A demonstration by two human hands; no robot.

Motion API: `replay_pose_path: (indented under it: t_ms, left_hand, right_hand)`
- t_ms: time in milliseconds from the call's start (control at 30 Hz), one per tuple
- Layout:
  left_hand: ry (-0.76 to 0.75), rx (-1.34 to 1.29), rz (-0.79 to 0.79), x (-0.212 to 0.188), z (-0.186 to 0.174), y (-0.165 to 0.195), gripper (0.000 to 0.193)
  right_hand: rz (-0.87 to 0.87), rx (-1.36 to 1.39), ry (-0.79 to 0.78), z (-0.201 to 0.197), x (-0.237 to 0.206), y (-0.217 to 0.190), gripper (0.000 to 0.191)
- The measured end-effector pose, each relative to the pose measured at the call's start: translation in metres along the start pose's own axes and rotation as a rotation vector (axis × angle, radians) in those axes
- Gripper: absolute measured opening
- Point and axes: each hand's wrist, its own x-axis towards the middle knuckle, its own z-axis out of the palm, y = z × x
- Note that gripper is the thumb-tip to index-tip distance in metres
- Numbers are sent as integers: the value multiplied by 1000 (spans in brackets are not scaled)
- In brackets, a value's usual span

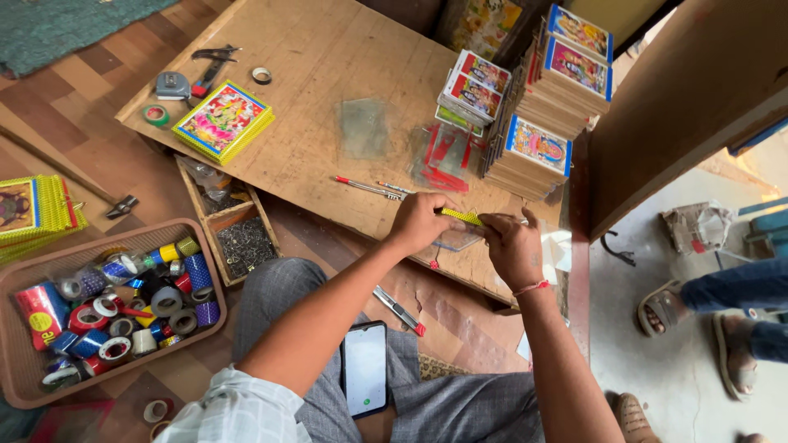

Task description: The person sits on the floor at a low wooden workbench and wraps yellow beaded trim around the edges of small devotional picture plaques, pressing the trim to fit each side. They set finished plaques on a stack and pick up the next one, at one point using a utility knife to trim the beaded strip.

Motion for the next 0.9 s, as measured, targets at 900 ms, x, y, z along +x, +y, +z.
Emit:
replay_pose_path:
  t_ms: [900]
  left_hand:
    - [23,-274,12,-7,16,-14,23]
  right_hand:
    - [-177,-222,-298,-12,3,-104,35]
